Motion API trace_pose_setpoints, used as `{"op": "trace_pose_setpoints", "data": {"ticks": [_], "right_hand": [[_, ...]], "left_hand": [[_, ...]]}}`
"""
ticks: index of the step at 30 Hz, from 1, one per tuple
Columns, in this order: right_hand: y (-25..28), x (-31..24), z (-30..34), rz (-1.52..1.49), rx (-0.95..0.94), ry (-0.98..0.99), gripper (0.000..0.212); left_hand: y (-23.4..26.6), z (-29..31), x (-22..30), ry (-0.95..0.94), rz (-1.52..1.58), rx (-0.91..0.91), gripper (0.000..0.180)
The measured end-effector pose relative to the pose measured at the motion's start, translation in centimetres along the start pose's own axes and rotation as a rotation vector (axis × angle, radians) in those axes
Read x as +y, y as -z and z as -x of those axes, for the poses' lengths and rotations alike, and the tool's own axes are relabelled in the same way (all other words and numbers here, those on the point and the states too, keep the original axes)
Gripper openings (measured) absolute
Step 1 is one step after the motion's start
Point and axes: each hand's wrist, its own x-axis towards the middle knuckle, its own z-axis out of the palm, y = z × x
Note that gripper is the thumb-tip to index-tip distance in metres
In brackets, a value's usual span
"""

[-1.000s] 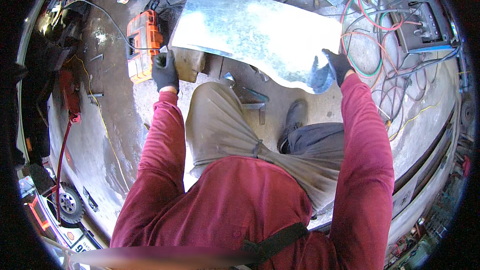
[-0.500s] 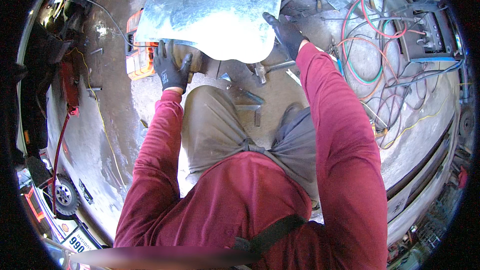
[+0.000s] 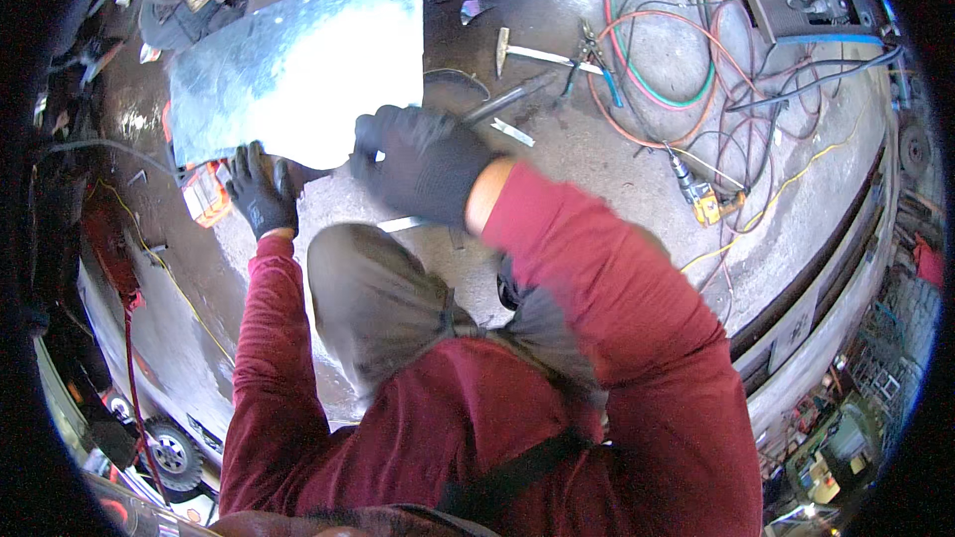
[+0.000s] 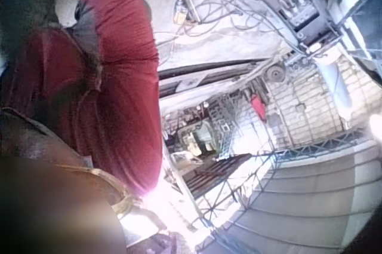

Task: The person kneels on the floor and uses tin snips to cut a large metal sheet into smaller pieces. After cutting, they stand, walk to a gas cylinder cart, and adjust the regulator valves.

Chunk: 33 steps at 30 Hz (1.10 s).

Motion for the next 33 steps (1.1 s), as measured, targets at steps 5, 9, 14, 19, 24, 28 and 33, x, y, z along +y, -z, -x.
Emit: {"op": "trace_pose_setpoints", "data": {"ticks": [5, 9, 14, 19, 24, 28, 33], "right_hand": [[-0.2, -2.9, 3.3, -0.021, -0.305, -0.301, 0.025], [0.6, -3.7, 5.3, -0.168, -0.312, -0.54, 0.032], [0.5, -5.4, 10.3, -0.287, -0.164, -0.792, 0.033], [4.6, -10.6, 15.8, -0.231, 0.096, -0.709, 0.031], [15.8, -17.0, 19.7, -0.128, 0.08, -0.773, 0.03], [23.2, -23.9, 23.2, -0.083, 0.134, -0.818, 0.029], [28.6, -29.4, 29.0, 0.046, 0.003, -0.866, 0.026]], "left_hand": [[0.1, -0.4, 0.2, -0.009, -0.042, -0.066, 0.07], [1.4, -1.5, 0.5, 0.043, -0.097, -0.234, 0.076], [6.5, -3.7, 2.0, 0.146, -0.19, -0.485, 0.086], [14.7, -4.9, 4.6, 0.037, -0.118, -0.506, 0.081], [26.4, -3.2, 9.4, -0.156, 0.044, -0.542, 0.068], [37.7, -0.4, 13.7, -0.33, 0.344, -0.465, 0.054], [48.0, 1.9, 17.1, -0.442, 0.474, -0.648, 0.05]]}}
